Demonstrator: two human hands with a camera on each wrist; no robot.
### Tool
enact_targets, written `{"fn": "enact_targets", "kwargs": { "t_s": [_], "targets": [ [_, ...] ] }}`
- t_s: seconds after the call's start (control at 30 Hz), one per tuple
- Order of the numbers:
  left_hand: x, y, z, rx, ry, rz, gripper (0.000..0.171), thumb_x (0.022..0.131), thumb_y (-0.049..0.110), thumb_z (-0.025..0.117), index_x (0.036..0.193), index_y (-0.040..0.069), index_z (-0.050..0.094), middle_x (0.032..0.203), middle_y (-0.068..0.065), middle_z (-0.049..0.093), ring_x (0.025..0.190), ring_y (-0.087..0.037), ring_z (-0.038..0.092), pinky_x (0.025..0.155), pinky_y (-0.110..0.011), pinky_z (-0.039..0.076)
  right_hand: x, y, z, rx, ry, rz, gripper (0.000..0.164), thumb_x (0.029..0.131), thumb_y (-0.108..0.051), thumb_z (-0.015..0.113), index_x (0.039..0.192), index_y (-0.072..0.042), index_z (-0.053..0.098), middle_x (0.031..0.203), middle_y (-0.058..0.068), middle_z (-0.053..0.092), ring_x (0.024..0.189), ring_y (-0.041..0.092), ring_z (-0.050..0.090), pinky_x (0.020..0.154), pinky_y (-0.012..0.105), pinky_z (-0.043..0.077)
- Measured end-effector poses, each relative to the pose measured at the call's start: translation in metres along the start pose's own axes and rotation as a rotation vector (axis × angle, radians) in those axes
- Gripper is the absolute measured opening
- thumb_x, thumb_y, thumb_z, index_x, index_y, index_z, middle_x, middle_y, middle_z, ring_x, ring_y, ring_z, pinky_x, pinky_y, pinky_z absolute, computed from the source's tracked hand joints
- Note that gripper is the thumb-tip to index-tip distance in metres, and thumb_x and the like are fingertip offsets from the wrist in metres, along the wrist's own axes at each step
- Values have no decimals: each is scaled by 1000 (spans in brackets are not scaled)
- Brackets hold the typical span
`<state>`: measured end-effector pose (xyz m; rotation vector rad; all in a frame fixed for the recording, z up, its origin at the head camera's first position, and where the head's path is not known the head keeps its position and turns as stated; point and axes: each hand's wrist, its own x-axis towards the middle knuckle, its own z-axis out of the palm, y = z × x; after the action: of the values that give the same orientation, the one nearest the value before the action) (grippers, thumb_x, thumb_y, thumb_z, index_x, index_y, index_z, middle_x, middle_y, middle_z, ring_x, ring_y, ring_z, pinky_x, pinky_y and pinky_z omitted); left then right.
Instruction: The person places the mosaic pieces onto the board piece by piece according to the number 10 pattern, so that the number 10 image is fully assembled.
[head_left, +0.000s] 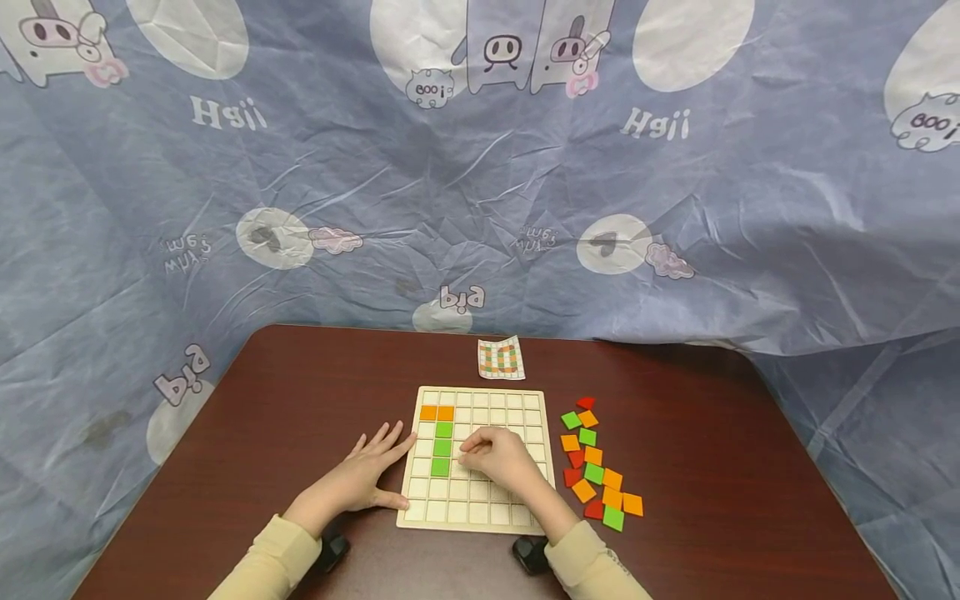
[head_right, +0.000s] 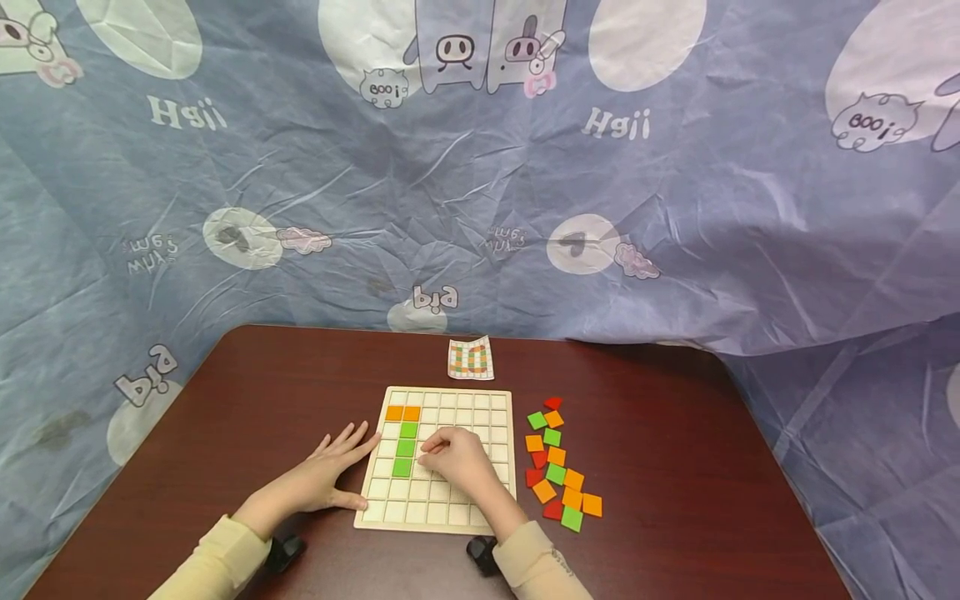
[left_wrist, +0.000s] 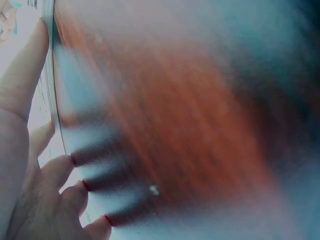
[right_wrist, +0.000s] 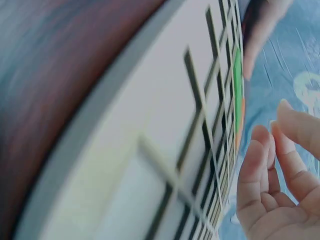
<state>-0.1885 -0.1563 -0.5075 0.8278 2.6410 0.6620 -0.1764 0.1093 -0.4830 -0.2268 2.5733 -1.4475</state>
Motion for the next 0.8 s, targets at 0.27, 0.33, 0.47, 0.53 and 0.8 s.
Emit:
{"fn": "enact_targets", "kwargs": {
  "t_s": [0.27,0.33,0.47,0.53,0.8],
  "targets": [
    [-2,1,-1,-12,-11,0,100,78,49,76,156,9,28,162,-25,15,149,-48,10,115,-70,10,-16,21,-44,33,108,81,13,86,-14,76,95,-5,73,83,2,69,71,11,60,64,25,50],
    [-2,1,-1,-13,-13,-1,100,78,49,76,157,9,28,162,-25,15,149,-48,10,115,-70,9,-22,28,-57,58,144,116,14,85,-13,76,97,-4,73,86,3,70,73,12,61,66,27,51],
    [-1,1,-1,-23,-11,0,100,78,48,76,157,9,27,163,-25,14,150,-48,9,115,-70,9,-33,42,-80,68,193,178,19,86,-14,75,102,-4,72,91,4,72,80,15,65,71,30,53],
    [-1,0,-1,-26,-10,3,100,78,49,76,157,10,27,162,-25,14,150,-48,9,115,-70,8,-39,48,-90,58,208,201,22,87,-16,75,105,-3,72,94,4,73,83,17,66,71,30,53],
    [0,-2,1,-22,-8,2,101,78,51,75,157,12,27,163,-24,14,150,-47,9,115,-70,8,-59,71,-121,23,240,265,31,88,-22,75,111,-2,70,97,7,75,83,18,67,71,29,52]
  ]
}}
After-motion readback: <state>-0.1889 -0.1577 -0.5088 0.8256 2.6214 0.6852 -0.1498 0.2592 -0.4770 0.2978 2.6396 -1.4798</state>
